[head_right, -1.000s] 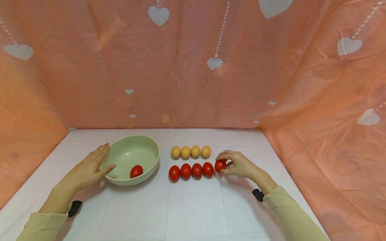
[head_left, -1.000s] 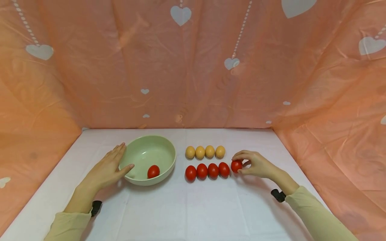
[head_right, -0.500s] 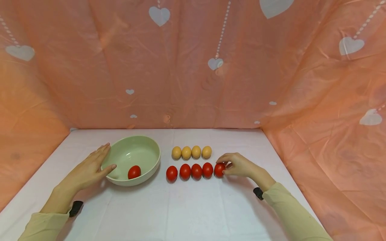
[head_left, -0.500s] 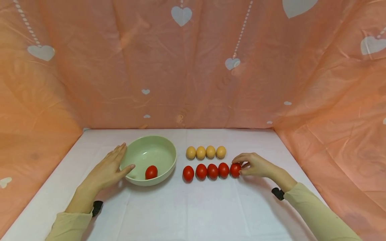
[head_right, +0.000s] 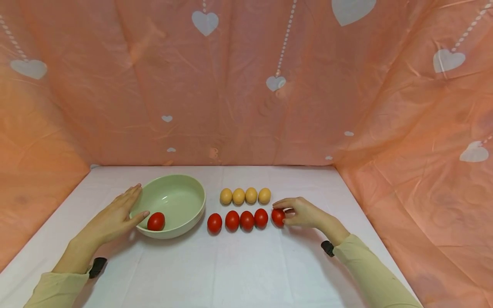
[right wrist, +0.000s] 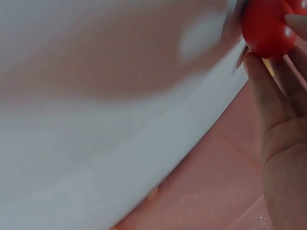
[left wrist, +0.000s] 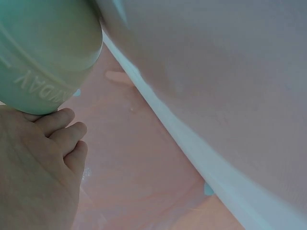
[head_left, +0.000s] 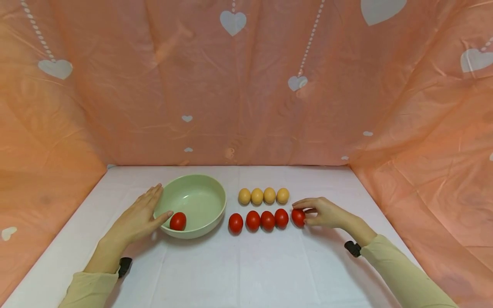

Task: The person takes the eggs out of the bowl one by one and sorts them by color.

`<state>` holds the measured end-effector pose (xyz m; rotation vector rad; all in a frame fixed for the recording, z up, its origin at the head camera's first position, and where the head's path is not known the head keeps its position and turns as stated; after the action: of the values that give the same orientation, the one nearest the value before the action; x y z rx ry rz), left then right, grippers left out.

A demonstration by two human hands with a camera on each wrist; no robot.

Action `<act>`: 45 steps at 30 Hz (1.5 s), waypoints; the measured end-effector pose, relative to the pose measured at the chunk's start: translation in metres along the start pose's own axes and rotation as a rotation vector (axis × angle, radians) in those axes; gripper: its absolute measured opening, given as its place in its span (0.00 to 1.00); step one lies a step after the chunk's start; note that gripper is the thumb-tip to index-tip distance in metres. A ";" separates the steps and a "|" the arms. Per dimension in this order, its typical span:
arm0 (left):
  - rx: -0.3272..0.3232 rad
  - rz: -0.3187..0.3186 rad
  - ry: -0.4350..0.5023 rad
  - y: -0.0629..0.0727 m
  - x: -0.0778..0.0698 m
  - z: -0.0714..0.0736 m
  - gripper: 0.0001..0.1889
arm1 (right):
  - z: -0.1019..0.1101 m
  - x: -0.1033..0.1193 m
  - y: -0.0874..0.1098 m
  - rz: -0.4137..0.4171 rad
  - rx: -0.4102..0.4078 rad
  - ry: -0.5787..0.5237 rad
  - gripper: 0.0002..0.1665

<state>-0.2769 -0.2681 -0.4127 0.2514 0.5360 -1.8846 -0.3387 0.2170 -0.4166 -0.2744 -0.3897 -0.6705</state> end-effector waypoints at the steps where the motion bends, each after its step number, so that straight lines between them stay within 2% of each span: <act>1: -0.002 -0.002 -0.001 0.000 0.000 0.000 0.47 | 0.000 0.000 0.000 -0.001 0.002 0.001 0.27; 18: 0.018 0.025 0.001 0.003 0.001 0.001 0.48 | -0.001 0.005 -0.005 0.003 0.009 0.009 0.28; 24: 0.022 0.027 0.002 0.002 0.003 0.001 0.48 | 0.005 0.013 -0.011 0.033 -0.059 0.033 0.27; 29: 0.017 0.022 0.001 0.002 0.003 0.003 0.48 | 0.011 0.036 -0.030 0.072 -0.181 0.063 0.26; 32: 0.015 0.018 0.005 0.002 0.001 0.004 0.48 | 0.011 0.055 -0.046 0.090 -0.236 0.043 0.25; 45: 0.014 0.010 0.015 0.001 0.001 -0.001 0.48 | -0.005 0.129 -0.121 0.184 -0.294 -0.109 0.22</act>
<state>-0.2767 -0.2692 -0.4139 0.2771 0.5314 -1.8781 -0.3231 0.0534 -0.3502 -0.6211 -0.3647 -0.5317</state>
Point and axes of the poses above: each hand's wrist, its own y-axis away from the middle knuckle, its own z-axis out of the back of the hand, x = y × z, the point moved 7 cm from there along -y, towards the middle knuckle, and after that the axes turned 8 degrees about y, right-handed, at the moved point
